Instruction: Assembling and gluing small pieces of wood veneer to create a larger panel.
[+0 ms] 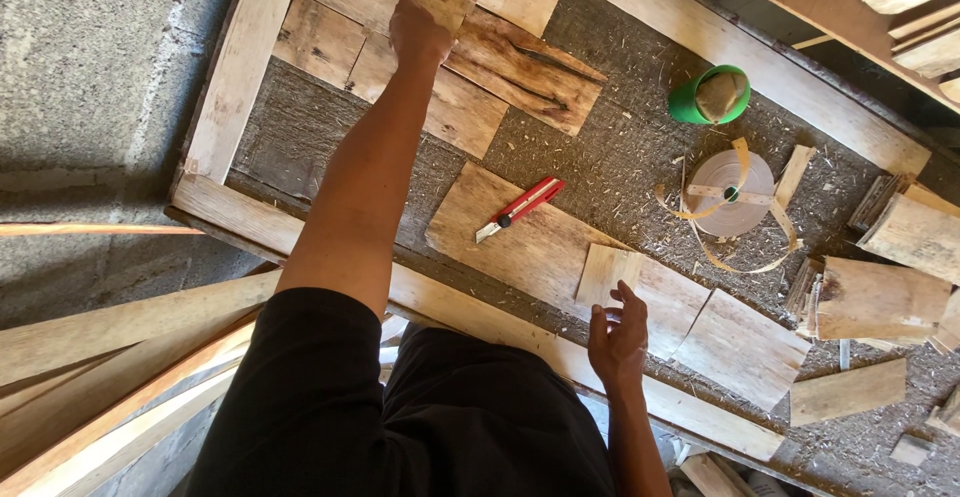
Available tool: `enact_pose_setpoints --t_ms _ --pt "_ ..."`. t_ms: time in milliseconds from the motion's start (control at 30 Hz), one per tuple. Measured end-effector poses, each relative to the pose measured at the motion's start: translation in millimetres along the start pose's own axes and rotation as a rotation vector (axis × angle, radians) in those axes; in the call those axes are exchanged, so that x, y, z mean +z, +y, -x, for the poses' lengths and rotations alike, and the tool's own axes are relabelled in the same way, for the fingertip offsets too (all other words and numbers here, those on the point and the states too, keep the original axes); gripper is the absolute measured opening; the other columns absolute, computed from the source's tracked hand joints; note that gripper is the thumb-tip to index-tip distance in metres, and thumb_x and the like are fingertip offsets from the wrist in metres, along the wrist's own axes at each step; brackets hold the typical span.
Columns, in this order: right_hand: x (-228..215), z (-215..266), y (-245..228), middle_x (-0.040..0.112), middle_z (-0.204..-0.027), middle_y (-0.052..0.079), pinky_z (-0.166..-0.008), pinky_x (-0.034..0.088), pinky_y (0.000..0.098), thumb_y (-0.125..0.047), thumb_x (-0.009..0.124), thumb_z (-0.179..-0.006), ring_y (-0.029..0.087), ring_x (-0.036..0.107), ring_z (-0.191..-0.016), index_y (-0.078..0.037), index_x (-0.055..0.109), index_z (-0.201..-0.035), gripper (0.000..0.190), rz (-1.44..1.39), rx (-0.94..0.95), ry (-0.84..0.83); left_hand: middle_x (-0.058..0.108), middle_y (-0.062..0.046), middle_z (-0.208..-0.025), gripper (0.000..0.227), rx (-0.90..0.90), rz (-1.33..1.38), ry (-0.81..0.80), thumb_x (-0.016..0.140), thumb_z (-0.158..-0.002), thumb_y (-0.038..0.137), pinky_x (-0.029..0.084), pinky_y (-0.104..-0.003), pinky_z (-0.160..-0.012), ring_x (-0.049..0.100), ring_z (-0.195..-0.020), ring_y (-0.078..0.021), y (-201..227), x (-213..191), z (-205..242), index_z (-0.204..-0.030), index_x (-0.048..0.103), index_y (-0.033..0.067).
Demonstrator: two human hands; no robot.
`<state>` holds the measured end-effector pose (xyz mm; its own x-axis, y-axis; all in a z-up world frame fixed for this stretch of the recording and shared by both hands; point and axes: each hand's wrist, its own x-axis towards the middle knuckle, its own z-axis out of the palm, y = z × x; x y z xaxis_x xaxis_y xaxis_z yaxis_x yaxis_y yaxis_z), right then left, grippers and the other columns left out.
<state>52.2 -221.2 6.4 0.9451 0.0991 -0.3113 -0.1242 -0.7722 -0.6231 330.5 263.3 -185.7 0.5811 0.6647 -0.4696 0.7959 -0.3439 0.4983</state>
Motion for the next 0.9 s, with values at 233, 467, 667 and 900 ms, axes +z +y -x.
enact_pose_setpoints --t_ms 233,467,667,900 --pt "0 -3 -2 0.058 -0.132 0.026 -0.071 0.063 0.0391 -0.009 0.064 -0.096 0.031 0.071 -0.097 0.002 0.045 -0.146 0.055 0.011 0.017 -0.016 0.058 -0.023 -0.114 0.069 0.063 -0.274 -0.014 0.070 -0.088 0.010 0.052 -0.030 -0.047 0.063 -0.068 -0.0192 -6 7 -8 -0.136 0.030 -0.0189" --pt "0 -4 -6 0.059 -0.132 0.025 -0.074 0.063 0.0405 -0.010 0.063 -0.096 0.032 0.071 -0.099 0.003 0.045 -0.146 0.055 0.008 0.020 -0.028 0.061 -0.028 -0.114 0.079 -0.027 0.123 0.009 0.085 -0.074 0.003 0.062 -0.026 -0.068 0.065 -0.089 -0.0254 14 -20 22 -0.134 0.038 -0.0146" --pt "0 -4 -9 0.059 -0.132 0.025 -0.072 0.062 0.0397 -0.011 0.063 -0.096 0.031 0.071 -0.097 0.002 0.046 -0.145 0.054 -0.019 0.024 -0.021 0.061 -0.028 -0.115 0.076 -0.022 0.158 0.014 0.083 -0.076 0.001 0.062 -0.028 -0.067 0.068 -0.092 -0.0270 11 -19 20 -0.135 0.037 -0.0151" --pt "0 -4 -10 0.060 -0.131 0.025 -0.072 0.062 0.0401 -0.010 0.063 -0.095 0.031 0.071 -0.097 0.003 0.046 -0.145 0.054 -0.035 0.007 -0.010 0.058 -0.029 -0.115 0.076 -0.017 0.158 0.035 0.074 -0.078 -0.012 0.067 -0.029 -0.066 0.067 -0.089 -0.0294 10 -13 20 -0.140 0.031 -0.0115"
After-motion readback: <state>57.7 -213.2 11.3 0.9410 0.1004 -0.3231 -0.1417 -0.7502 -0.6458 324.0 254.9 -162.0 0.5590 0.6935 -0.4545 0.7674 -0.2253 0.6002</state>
